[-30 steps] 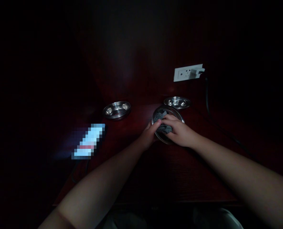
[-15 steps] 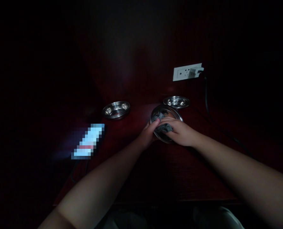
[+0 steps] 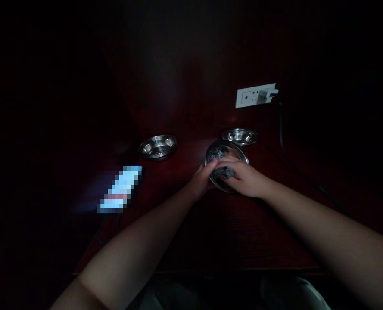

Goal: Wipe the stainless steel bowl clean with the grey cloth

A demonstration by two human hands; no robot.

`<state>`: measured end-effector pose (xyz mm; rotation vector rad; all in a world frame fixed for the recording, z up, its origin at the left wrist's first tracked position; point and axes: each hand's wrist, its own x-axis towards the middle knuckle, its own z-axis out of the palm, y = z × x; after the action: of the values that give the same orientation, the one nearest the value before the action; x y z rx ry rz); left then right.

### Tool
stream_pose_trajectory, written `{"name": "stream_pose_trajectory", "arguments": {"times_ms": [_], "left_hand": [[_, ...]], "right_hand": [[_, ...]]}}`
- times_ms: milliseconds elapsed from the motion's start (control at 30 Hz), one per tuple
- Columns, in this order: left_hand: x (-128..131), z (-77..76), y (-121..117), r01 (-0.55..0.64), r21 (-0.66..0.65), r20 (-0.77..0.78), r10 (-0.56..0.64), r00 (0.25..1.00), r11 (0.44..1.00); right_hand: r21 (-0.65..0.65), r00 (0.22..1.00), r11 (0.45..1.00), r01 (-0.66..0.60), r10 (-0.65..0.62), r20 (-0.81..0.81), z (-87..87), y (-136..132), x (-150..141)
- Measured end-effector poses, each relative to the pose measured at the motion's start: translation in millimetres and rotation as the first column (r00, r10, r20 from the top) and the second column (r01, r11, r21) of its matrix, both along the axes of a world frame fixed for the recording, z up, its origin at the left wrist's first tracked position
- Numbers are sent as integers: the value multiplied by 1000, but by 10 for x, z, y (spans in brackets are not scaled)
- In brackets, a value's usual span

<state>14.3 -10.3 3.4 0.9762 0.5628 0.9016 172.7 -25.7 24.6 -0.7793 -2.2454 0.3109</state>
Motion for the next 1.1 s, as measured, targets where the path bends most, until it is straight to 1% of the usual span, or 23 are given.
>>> {"name": "stream_pose_trajectory", "arguments": {"times_ms": [200,433,633,800,900,1100], "left_hand": [[2,-5,7,-1,15,-5,1,1000,1000],[0,-20,12,1,13,-17,-1,1000,1000],[-6,-12,4,-9,18,-21,10,1000,1000],[-5,-27,16,3,26,6,-3,1000,1000],[-8,-37,20,6,27,5,-6,1000,1000],[-15,-34,22,18,24,2,-19,1000,1000]], "right_hand": [[17,1000,1000,-11,11,-6,-19,12,11],[3,1000,1000,-12,12,-7,-5,6,1],[32,999,999,40,-40,-4,-9,-5,-15],[46,999,998,47,-46,-6,-32,11,-14],[27,1000,999,22,-22,-5,-27,14,-5],[-24,997,997,-71,71,-24,3,21,19]]}}
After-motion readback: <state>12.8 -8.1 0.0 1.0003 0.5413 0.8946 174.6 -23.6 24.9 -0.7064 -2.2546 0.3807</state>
